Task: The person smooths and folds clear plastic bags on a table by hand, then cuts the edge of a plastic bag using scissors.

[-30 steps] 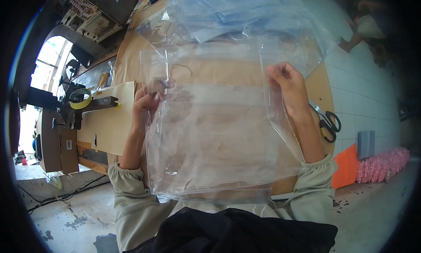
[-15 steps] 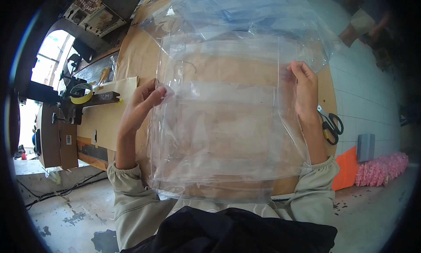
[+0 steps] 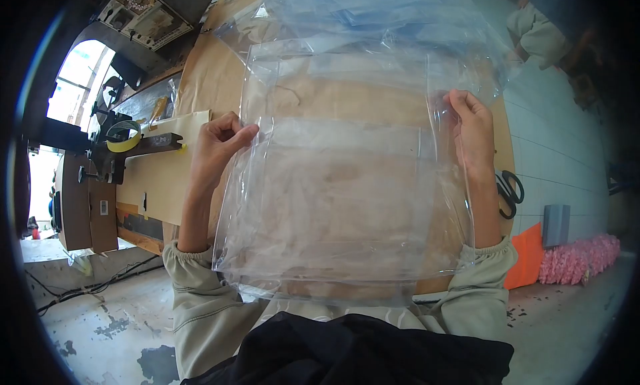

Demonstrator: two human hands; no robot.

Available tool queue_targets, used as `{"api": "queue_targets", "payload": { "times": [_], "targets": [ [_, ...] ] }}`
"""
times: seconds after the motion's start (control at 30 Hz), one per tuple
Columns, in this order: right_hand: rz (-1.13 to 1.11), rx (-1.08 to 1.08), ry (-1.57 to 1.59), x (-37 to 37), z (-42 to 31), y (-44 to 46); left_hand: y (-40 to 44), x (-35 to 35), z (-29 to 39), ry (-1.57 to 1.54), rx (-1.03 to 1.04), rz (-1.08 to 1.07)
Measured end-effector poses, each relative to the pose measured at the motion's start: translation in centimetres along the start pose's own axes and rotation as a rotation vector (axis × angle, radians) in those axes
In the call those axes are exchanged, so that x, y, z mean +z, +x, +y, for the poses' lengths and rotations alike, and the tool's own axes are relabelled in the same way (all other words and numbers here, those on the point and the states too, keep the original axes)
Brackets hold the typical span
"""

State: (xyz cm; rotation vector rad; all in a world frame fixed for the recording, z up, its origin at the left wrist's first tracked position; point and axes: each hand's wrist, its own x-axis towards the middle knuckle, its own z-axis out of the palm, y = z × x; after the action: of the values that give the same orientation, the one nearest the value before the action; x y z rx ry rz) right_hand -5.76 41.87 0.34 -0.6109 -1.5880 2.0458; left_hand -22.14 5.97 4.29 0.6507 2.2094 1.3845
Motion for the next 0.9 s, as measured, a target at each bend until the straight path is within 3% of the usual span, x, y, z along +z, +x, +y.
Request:
{"api": "queue_targets", "payload": {
  "times": [0.03,0.23,0.43,0.57,0.7,0.8,0.9],
  "targets": [
    [-0.008,-0.014,-0.014,0.5,-0.4,-0.3,0.2,0.0,-0.2,0.027,-0.013,-0.035],
    [-0.141,-0.054,-0.102,1.7,-0.1,-0.8,1.0,1.8,0.1,-0.891,-0.204,0.062],
    [-0.152,0.068,-0.270,2.3,-1.5,-2.5,0.0,0.6,-1.1,-0.288,0.011,0.125],
    [-0.174,0.069,-0.331,2.7,-4.1,-6.9,-4.9,0.5,2.3,-0.223,0.025,0.288],
    [-0.145,0.089,-0.321,1.6,-5.3,-11.3,-10.1,1.3,3.1,-0.253,-0.020,0.289],
    [-0.101,0.033,-0.275,1.3,-4.7,-13.4,-11.9,2.6,1.3,-0.373,0.096,0.268],
    [-0.042,-0.026,-0.248,1.5,-3.3,-14.3,-11.8,3.7,1.6,-0.807,0.083,0.142]
  ]
}}
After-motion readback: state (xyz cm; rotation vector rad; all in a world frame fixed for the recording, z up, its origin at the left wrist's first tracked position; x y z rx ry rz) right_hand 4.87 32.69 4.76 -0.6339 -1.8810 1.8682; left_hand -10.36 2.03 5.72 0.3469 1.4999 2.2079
